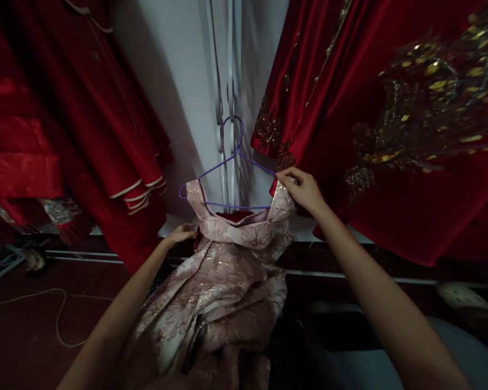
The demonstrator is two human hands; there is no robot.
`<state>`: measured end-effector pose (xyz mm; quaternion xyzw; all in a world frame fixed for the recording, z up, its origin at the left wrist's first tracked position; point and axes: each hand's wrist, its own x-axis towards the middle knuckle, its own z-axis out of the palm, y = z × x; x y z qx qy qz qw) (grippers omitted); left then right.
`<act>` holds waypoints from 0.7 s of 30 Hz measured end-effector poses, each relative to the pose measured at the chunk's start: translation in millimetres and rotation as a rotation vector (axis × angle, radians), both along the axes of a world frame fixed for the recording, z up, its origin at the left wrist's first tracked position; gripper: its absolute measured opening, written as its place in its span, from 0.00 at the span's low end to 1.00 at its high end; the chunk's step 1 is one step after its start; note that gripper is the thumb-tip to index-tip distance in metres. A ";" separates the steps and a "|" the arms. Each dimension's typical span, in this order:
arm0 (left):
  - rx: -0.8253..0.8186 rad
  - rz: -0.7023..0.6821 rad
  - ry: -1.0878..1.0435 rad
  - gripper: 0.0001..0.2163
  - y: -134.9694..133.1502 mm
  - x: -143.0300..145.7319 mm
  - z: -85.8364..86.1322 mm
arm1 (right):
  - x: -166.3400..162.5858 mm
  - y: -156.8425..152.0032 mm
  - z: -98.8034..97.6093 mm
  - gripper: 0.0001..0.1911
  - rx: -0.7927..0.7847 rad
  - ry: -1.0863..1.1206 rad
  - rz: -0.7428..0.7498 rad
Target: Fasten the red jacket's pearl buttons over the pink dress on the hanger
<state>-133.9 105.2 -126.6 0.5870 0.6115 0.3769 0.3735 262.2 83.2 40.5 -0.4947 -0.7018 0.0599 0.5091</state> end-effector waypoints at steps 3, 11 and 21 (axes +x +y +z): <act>0.049 0.062 0.061 0.06 -13.0 5.2 -23.7 | 0.2 -0.2 0.9 0.12 -0.010 0.016 0.001; 0.302 0.084 0.069 0.10 16.8 -44.8 52.1 | 0.5 1.2 3.1 0.14 -0.026 0.044 0.037; 0.718 -0.024 0.169 0.08 53.1 35.8 222.1 | -20.5 -40.7 16.9 0.17 -0.002 -0.065 -0.041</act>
